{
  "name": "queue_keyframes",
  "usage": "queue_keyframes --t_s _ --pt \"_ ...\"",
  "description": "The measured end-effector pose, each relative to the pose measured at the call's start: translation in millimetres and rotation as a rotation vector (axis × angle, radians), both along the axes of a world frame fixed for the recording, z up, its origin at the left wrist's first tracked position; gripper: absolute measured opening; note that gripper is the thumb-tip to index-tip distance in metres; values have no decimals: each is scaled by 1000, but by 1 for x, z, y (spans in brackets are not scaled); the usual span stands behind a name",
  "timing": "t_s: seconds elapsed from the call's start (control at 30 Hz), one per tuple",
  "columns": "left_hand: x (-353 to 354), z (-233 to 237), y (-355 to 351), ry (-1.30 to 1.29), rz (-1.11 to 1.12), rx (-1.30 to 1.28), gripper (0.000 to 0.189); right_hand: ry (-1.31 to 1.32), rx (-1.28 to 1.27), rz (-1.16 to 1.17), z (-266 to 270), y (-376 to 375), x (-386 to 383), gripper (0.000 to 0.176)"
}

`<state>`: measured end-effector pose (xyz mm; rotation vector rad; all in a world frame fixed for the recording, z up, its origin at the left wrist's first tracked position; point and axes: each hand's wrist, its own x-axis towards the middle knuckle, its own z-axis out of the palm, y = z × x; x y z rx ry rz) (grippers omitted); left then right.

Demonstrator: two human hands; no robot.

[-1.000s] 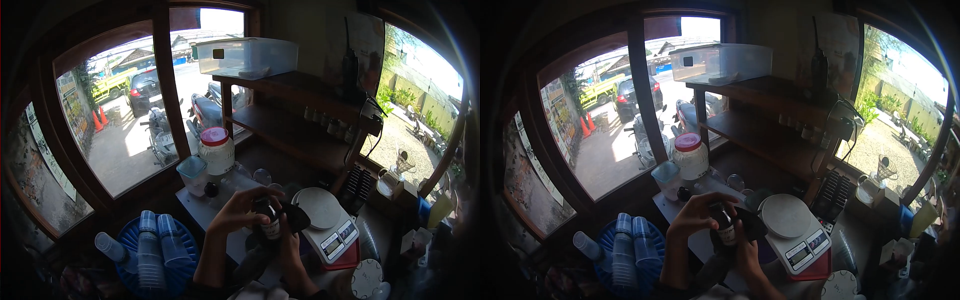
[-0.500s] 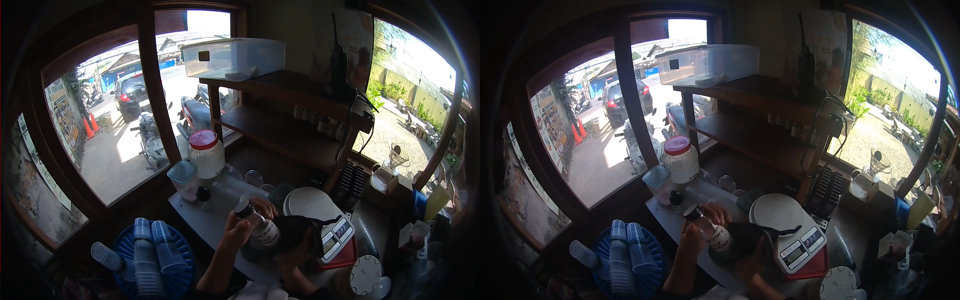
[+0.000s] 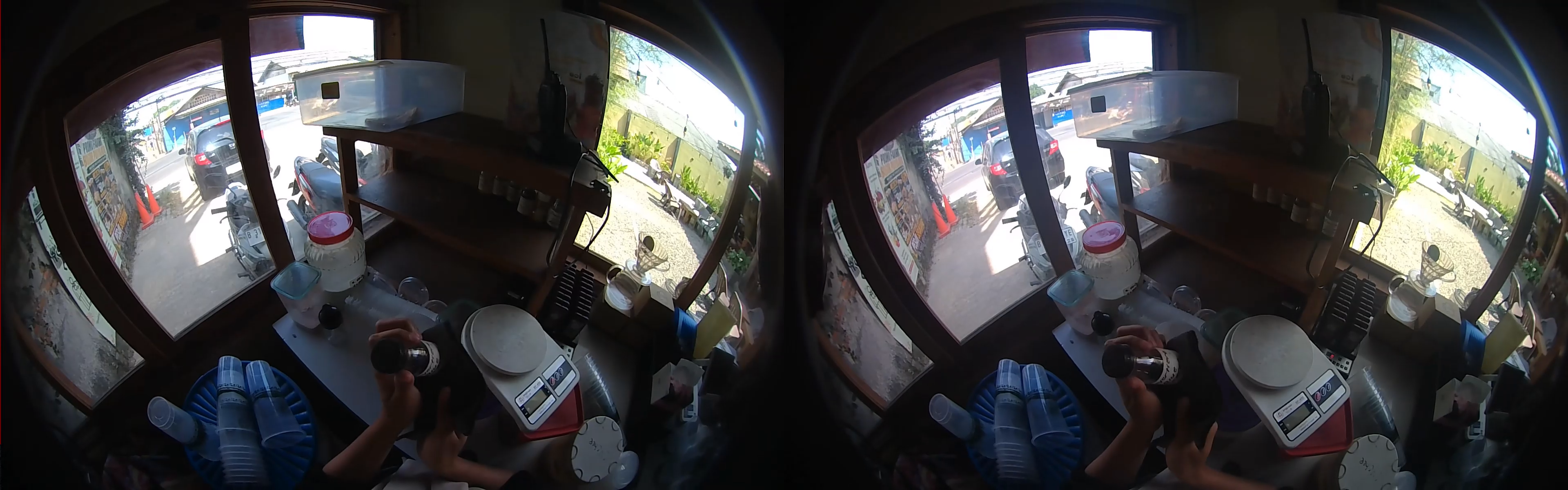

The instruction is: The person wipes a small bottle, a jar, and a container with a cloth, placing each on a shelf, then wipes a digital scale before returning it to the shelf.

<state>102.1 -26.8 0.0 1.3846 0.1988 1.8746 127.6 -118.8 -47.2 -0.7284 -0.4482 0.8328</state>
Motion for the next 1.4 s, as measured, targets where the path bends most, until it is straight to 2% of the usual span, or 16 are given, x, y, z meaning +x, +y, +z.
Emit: queue_keyframes --t_s 0.13,0.23,0.4,0.47,0.5,0.6,0.63,0.73,0.87,0.9,1.0,1.1,1.13,1.2,1.37,1.4 --pt "-7 2 2 20 34 38 55 21 -119 40 16 -1 5 30" --pt "-8 9 -3 -92 -121 -62 51 145 -123 106 11 0 17 28" --pt "-30 15 -8 43 -313 -270 46 382 2 -89 52 -6 35 37" --pt "-39 15 -4 297 -376 -356 53 156 168 -185 64 1 36 42" --pt "-39 2 5 297 -511 -364 63 -128 316 -208 68 10 32 44" --pt "-10 -3 -14 -122 -567 -688 69 -1083 323 -281 60 23 28 47" --pt "-13 -15 -5 -208 -761 -642 74 -1412 235 -300 54 26 29 48" --pt "-20 -29 11 -294 -831 -733 73 -1439 247 -134 40 36 33 49" --pt "-24 15 -6 -324 -772 -908 65 -1311 404 -93 28 33 38 39" --pt "-25 12 1 -388 -902 -962 57 -1307 455 -132 26 33 41 30" --pt "-12 -3 20 -165 -640 -763 51 -920 598 4 5 30 50 36" --pt "-19 3 16 -81 -642 -801 50 -270 323 -90 25 26 54 56" --pt "-20 4 16 -14 -639 -786 51 -260 287 -243 40 26 59 52" --pt "-18 1 12 70 -621 -777 53 129 386 -455 75 33 49 52" --pt "-10 -3 -9 426 -291 -513 70 -1274 307 -359 76 43 60 37" --pt "-14 -3 -7 451 -406 -552 71 -1552 274 -320 75 45 62 36"
